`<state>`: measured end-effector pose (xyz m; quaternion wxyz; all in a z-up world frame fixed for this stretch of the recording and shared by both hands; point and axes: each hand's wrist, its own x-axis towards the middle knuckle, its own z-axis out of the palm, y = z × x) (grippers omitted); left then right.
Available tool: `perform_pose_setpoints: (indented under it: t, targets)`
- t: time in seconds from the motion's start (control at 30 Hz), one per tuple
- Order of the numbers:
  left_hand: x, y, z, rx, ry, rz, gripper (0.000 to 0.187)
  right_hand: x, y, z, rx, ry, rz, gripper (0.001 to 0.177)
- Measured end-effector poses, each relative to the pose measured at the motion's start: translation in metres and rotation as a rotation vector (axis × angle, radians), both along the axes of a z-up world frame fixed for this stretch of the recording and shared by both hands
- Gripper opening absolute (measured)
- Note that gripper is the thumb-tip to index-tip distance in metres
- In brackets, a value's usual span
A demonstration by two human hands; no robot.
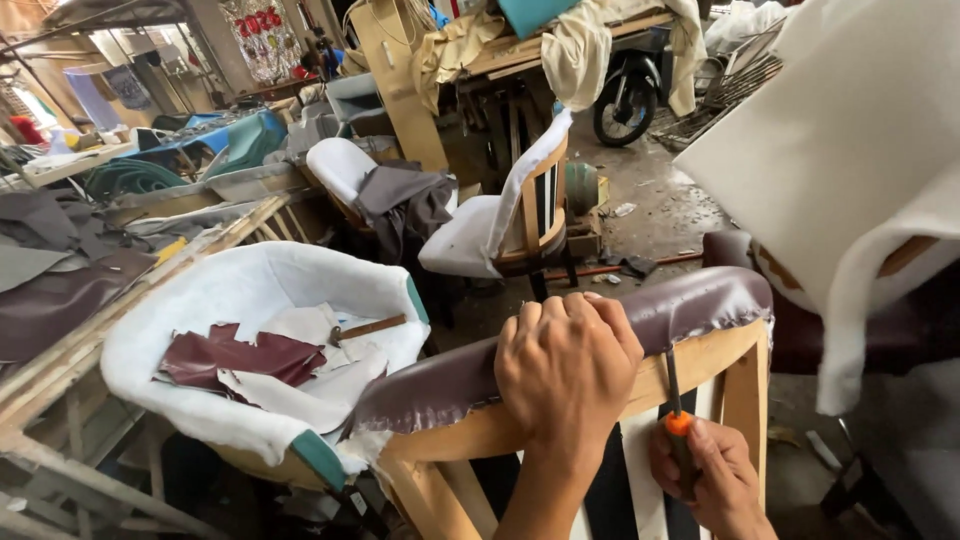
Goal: Removing old leather upholstery and staples from a wooden chair frame using a pry tool
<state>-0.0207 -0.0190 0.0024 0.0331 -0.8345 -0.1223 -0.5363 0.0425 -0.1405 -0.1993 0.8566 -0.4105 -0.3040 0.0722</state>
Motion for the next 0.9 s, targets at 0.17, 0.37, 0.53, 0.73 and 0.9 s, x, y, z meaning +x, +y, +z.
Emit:
perform_pose_setpoints:
  t: [0.17, 0.37, 0.53, 0.73, 0.9]
  targets:
    - [-0.010, -0.007, -0.004, 0.038, -0.072, -0.012, 0.034, -0.005, -0.007, -0.007, 0.102, 0.005, 0.086, 0.053]
    - [-0.013, -0.009, -0.007, 0.029, -0.091, -0.040, 0.033, -0.022, -0.010, 0.015, 0.159, -0.053, 0.382, 0.053]
    - [-0.015, -0.011, -0.010, 0.029, -0.112, -0.054, 0.032, -0.030, 0.004, -0.009, 0.169, 0.086, 0.166, 0.050]
    - [-0.019, -0.013, -0.007, 0.040, -0.098, -0.054, 0.032, -0.074, 0.013, 0.038, -0.289, 0.217, -0.536, 0.068]
    - [-0.018, -0.012, -0.006, 0.050, -0.102, -0.041, 0.032, -0.064, 0.022, 0.033, -0.225, 0.193, -0.642, 0.057]
